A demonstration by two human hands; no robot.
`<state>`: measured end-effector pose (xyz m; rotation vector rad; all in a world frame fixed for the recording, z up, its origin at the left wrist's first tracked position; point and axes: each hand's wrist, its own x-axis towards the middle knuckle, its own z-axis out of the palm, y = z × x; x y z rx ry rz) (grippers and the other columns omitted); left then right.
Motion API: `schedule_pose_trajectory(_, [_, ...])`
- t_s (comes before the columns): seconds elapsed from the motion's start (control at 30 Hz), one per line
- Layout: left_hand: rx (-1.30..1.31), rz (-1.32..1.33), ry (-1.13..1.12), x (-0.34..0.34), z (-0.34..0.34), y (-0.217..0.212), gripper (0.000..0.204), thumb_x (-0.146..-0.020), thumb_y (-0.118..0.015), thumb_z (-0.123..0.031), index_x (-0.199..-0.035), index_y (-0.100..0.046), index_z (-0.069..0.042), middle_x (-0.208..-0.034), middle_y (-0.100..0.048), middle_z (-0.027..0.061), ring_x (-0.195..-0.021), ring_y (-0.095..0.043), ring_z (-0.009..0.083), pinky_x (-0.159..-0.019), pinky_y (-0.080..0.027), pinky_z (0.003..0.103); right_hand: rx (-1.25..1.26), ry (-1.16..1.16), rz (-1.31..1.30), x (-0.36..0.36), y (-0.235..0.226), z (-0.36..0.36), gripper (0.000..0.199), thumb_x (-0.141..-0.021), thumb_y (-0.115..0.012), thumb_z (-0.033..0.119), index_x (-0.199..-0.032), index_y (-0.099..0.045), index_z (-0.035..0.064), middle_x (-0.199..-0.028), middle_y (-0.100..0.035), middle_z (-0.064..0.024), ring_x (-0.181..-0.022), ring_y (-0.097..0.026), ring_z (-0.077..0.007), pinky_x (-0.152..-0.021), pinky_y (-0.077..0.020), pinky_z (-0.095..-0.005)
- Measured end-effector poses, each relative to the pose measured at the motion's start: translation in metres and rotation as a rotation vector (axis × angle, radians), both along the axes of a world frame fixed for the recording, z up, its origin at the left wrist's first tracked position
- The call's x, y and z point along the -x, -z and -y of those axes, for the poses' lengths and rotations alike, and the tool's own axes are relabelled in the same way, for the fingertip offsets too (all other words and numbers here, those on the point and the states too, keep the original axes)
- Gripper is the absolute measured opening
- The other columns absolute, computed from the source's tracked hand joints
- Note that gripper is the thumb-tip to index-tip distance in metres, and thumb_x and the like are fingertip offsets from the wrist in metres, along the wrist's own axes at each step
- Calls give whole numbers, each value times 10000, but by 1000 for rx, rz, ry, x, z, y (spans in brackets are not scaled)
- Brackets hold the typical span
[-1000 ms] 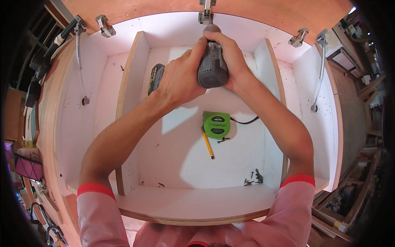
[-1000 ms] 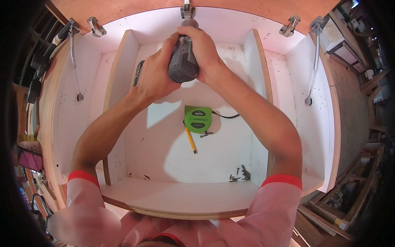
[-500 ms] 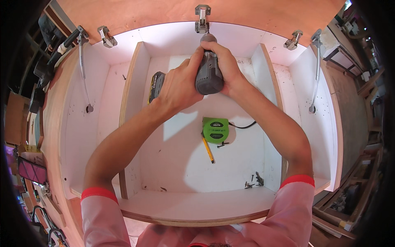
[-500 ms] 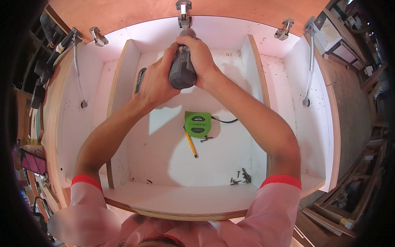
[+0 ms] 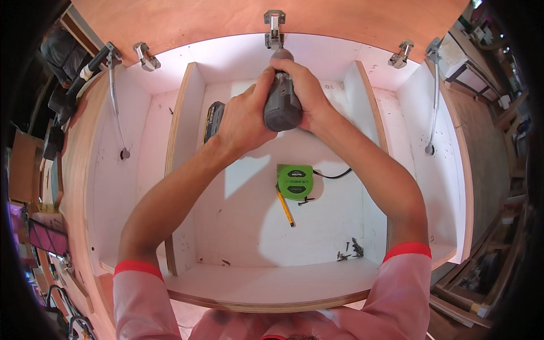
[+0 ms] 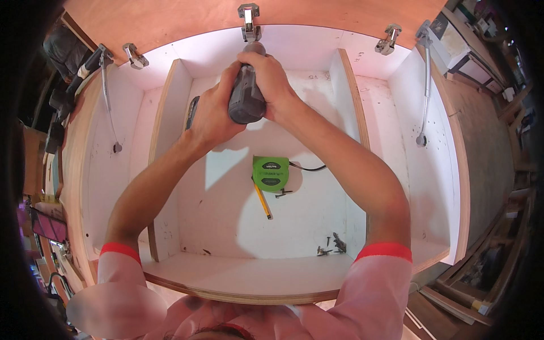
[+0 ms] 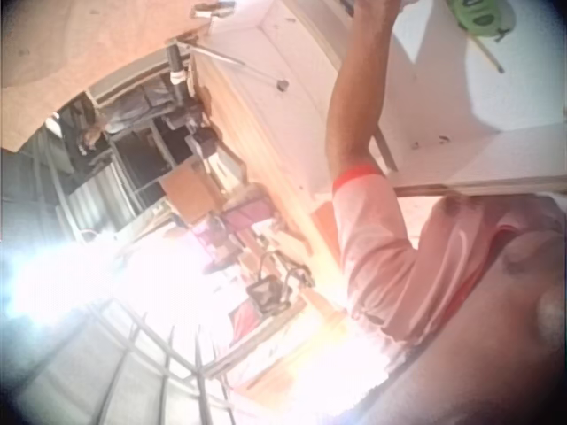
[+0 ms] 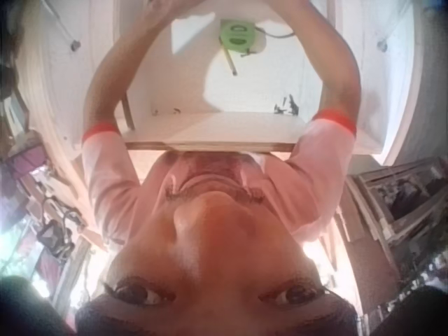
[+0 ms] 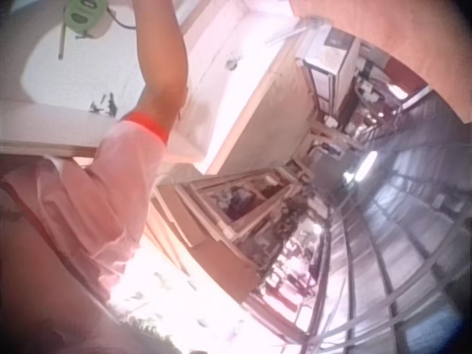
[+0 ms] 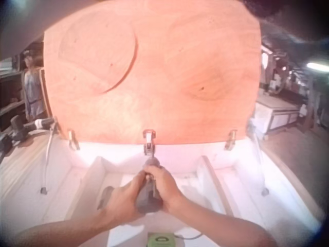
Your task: The person uses a cordless drill to fasten screws into a wooden cabinet frame, securing internal dividers and a back panel. They then lift and position a large white panel onto the frame.
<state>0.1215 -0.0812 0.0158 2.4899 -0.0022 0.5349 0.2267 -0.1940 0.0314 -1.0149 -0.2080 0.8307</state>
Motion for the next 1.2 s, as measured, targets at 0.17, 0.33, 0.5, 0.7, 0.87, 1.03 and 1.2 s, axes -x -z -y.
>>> schedule_pose_trajectory(0.17, [-17,0,-10,-1,-2,5,957,-700,-803,-76,-1526,-322,-107,-1203,-679,250,-1015,-666,499,-830,-555,536,0,-2,14,-4,1,-1,273,-950,-642,284,-1030,-587,29,-890,-638,-79,-717,-658,-167,-640,-568,-336])
schedule_pose_trajectory(0.33, [2,-21,-26,-1,0,5,951,-682,-819,-73,-1507,-348,-110,-1203,-680,251,-1018,-665,495,-834,-559,521,26,6,72,-3,0,1,274,-942,-661,314,-1005,-602,54,-877,-652,-61,-707,-660,-154,-644,-572,-321])
schedule_pose_trajectory(0.5, [24,2,-29,2,3,-4,934,-687,-812,-59,-1500,-356,-118,-1188,-685,250,-1017,-668,488,-834,-561,507,42,5,26,1,-9,0,253,-956,-629,283,-1023,-585,44,-882,-630,-68,-720,-648,-176,-660,-566,-339])
schedule_pose_trajectory(0.7, [51,-11,40,21,5,-10,826,-735,-760,-57,-1468,-378,-70,-1174,-682,254,-990,-667,495,-823,-550,536,67,16,-50,19,-10,7,260,-962,-620,320,-1048,-587,76,-918,-635,-55,-791,-650,-167,-762,-565,-364])
schedule_pose_trajectory(0.87, [215,11,129,19,-13,-13,799,-745,-779,-84,-1448,-401,-85,-1108,-712,248,-1022,-688,462,-853,-559,482,93,-71,49,3,-4,5,419,-995,-562,515,-1068,-624,107,-937,-650,-37,-866,-657,-175,-820,-568,-360])
schedule_pose_trajectory(1.03, [148,37,239,10,-52,-21,746,-773,-815,-102,-1416,-438,-85,-1050,-722,194,-908,-731,336,-824,-568,397,504,25,311,-52,18,8,666,-1064,-284,593,-1251,-603,39,-1010,-649,-115,-927,-634,-215,-853,-578,-420])
schedule_pose_trajectory(1.2, [408,-123,278,7,-72,-23,693,-812,-832,-88,-1393,-454,-81,-1089,-688,84,-869,-669,160,-721,-574,316,786,-94,845,-71,42,16,674,-1072,-304,572,-1171,-629,-10,-931,-650,-98,-789,-642,-197,-740,-598,-356])
